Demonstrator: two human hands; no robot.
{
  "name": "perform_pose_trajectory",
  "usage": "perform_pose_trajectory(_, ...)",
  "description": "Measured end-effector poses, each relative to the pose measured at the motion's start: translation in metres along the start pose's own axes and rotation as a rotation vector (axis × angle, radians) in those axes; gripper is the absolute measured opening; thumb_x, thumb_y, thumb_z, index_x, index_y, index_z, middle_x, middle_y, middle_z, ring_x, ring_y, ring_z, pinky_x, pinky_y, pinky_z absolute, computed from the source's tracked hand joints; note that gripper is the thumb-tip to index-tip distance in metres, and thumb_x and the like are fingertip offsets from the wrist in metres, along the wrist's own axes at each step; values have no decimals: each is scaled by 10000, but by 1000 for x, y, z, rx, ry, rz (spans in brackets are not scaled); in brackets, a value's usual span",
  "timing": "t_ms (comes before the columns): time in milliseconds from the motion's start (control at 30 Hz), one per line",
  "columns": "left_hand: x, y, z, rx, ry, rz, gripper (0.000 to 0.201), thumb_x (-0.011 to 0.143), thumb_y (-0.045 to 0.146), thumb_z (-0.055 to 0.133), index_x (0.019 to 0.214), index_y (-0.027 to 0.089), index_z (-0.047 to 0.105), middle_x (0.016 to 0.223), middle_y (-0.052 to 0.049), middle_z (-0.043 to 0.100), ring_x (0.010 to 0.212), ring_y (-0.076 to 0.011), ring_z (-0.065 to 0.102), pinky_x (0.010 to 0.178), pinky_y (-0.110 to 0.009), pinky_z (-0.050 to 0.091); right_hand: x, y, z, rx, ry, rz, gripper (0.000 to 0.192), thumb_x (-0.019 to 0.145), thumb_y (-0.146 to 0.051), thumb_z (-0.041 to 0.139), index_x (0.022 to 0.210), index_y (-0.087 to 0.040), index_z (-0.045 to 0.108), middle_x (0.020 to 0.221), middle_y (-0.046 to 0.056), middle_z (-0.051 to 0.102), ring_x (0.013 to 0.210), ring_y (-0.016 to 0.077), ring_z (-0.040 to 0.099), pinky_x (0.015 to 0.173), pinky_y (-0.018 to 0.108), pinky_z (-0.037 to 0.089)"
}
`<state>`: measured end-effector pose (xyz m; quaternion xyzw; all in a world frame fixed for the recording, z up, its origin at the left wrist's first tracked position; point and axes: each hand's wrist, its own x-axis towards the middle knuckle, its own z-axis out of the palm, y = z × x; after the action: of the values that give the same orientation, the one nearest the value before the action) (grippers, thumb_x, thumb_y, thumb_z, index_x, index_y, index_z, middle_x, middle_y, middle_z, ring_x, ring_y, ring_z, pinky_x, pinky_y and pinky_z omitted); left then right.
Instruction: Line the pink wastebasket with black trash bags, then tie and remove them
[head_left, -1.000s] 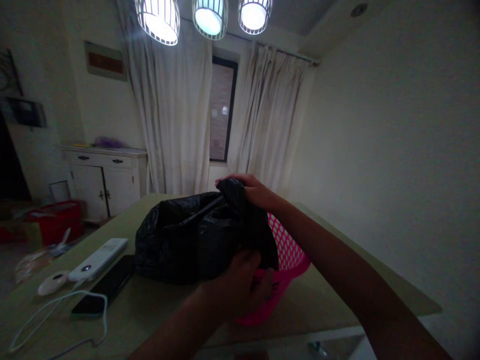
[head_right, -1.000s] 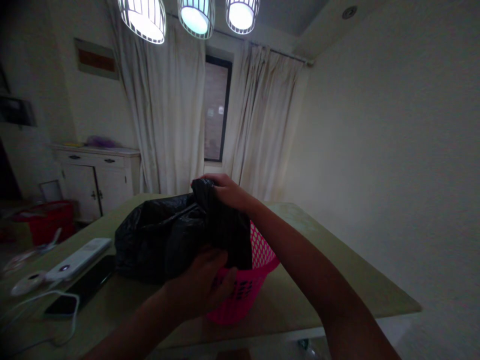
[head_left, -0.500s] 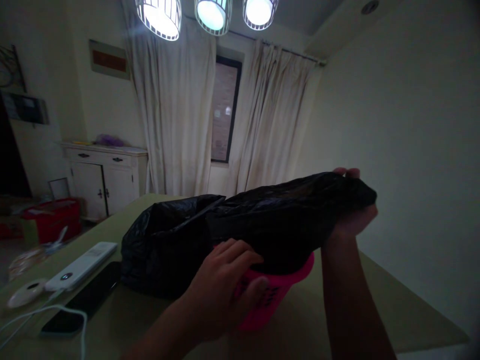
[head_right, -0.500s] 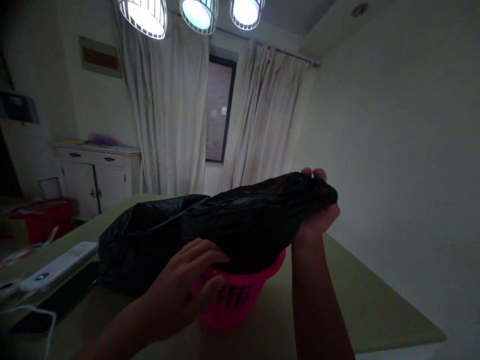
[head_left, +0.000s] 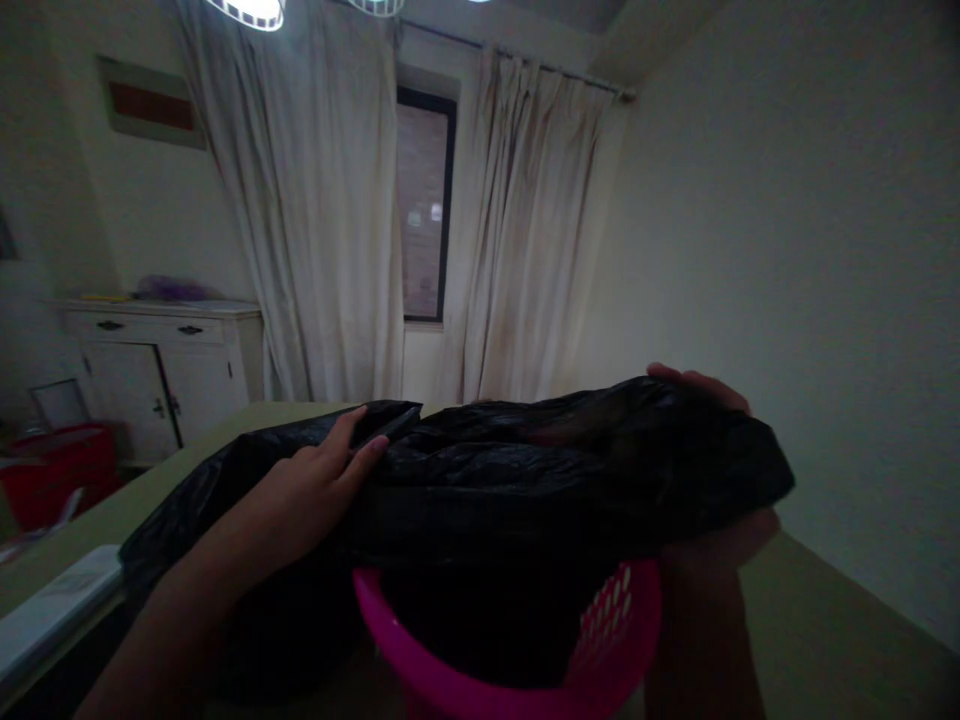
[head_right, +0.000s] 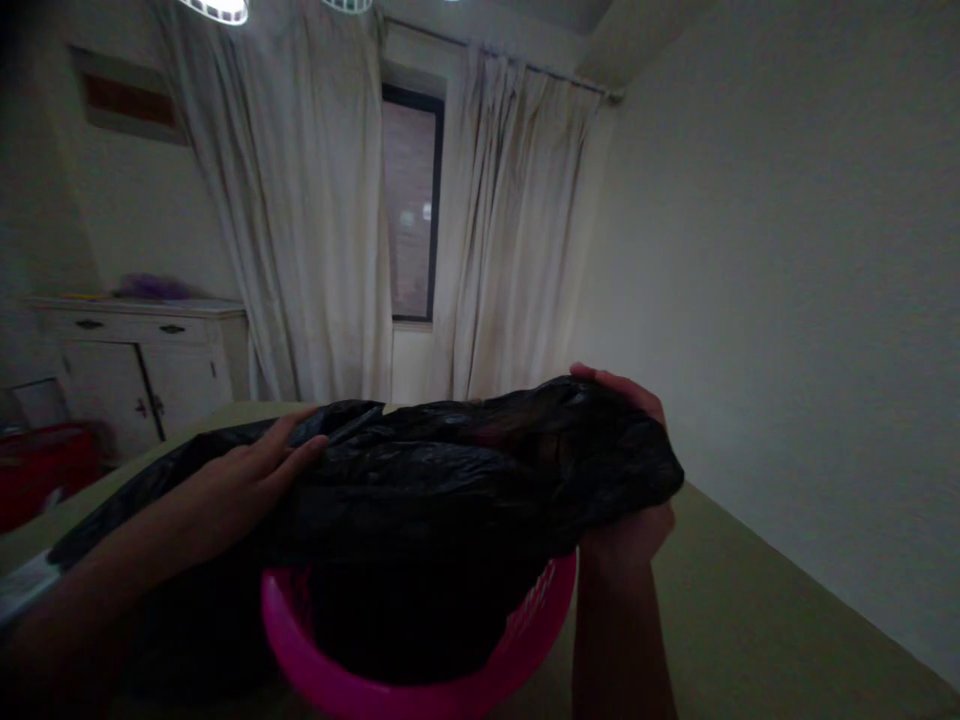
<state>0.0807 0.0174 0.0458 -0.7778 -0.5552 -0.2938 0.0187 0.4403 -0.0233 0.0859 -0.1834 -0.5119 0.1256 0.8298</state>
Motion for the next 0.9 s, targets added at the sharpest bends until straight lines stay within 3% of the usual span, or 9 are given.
perform_pose_trajectory(67, 8, 2, -1, -65, -46, -14, 608, 971, 578, 471, 1417, 208, 654, 1396, -192, 739, 1075, -426, 774, 966, -539, 587, 2, 3, 3, -10, 69, -11, 417, 894, -423, 516, 1120, -285, 838, 1274, 58, 785, 1141, 265, 725, 964, 411, 589)
perform_pose_trajectory(133, 15, 9, 0, -183, -40, -84, 662, 1000, 662, 466, 1471, 214, 596, 1109, -126, 812, 971, -381, 786, 869, -474, 602, 5, 5, 5, -16, 113, 0, 407, 913, -397, 503, 1070, -272, 857, 1220, 55, 800, 1093, 248, 738, 927, 385, 609)
perform_pose_trajectory(233, 24, 17, 5, -295, 37, -131, 719, 993, 754, 488, 1463, 218, 581, 941, -57, 777, 869, -323, 765, 826, -432, 596, 8, 7, 3, -25, 157, 13, 415, 979, -345, 466, 1003, -272, 874, 1120, 45, 814, 1028, 232, 755, 913, 371, 635)
perform_pose_trajectory(333, 29, 23, 5, -435, 122, -139, 732, 987, 773, 494, 1474, 233, 583, 1086, -77, 776, 944, -308, 760, 836, -412, 604, 11, 6, -1, 1, 174, 10, 406, 1018, -357, 477, 935, -313, 872, 1164, 10, 815, 1159, 242, 744, 1056, 415, 616)
perform_pose_trajectory(400, 29, 27, 1, -530, 117, -128, 750, 984, 776, 486, 1502, 242, 579, 1172, -96, 779, 1027, -317, 761, 850, -405, 624, 12, 5, -1, 25, 128, 21, 359, 1014, -456, 535, 1015, -335, 873, 1265, -6, 798, 1307, 263, 695, 1149, 452, 573)
perform_pose_trajectory(533, 24, 30, -12, -564, -22, -93, 673, 949, 772, 548, 1396, 299, 719, 1307, -94, 790, 1230, -363, 733, 1063, -462, 603, 8, 4, 1, 34, 42, 58, 364, 997, -572, 611, 1202, -371, 835, 1432, -15, 729, 1518, 293, 543, 1210, 471, 536)
perform_pose_trajectory(700, 23, 13, -12, -630, -156, -198, 724, 911, 859, 516, 1301, 328, 816, 1396, -50, 774, 1337, -402, 690, 1232, -539, 475, 1, 5, 2, 62, 25, 26, 364, 991, -546, 637, 1261, -361, 798, 1570, -42, 633, 1654, 293, 350, 1275, 500, 484)
perform_pose_trajectory(767, 25, 5, -7, -708, -172, -248, 773, 879, 884, 546, 1310, 303, 819, 1433, -63, 755, 1388, -412, 655, 1257, -541, 439, 0, 4, 4, 56, 22, 43, 375, 966, -546, 666, 1265, -359, 793, 1554, -37, 647, 1650, 297, 359, 1284, 506, 473)
perform_pose_trajectory(900, 27, -1, -4, -741, -165, -258, 715, 861, 847, 628, 1306, 320, 816, 1456, -56, 743, 1427, -397, 628, 1291, -530, 385, 3, 0, 8, 8, 58, 140, 469, 936, -547, 673, 1338, -325, 764, 1540, 6, 662, 1539, 300, 522, 1179, 456, 571)
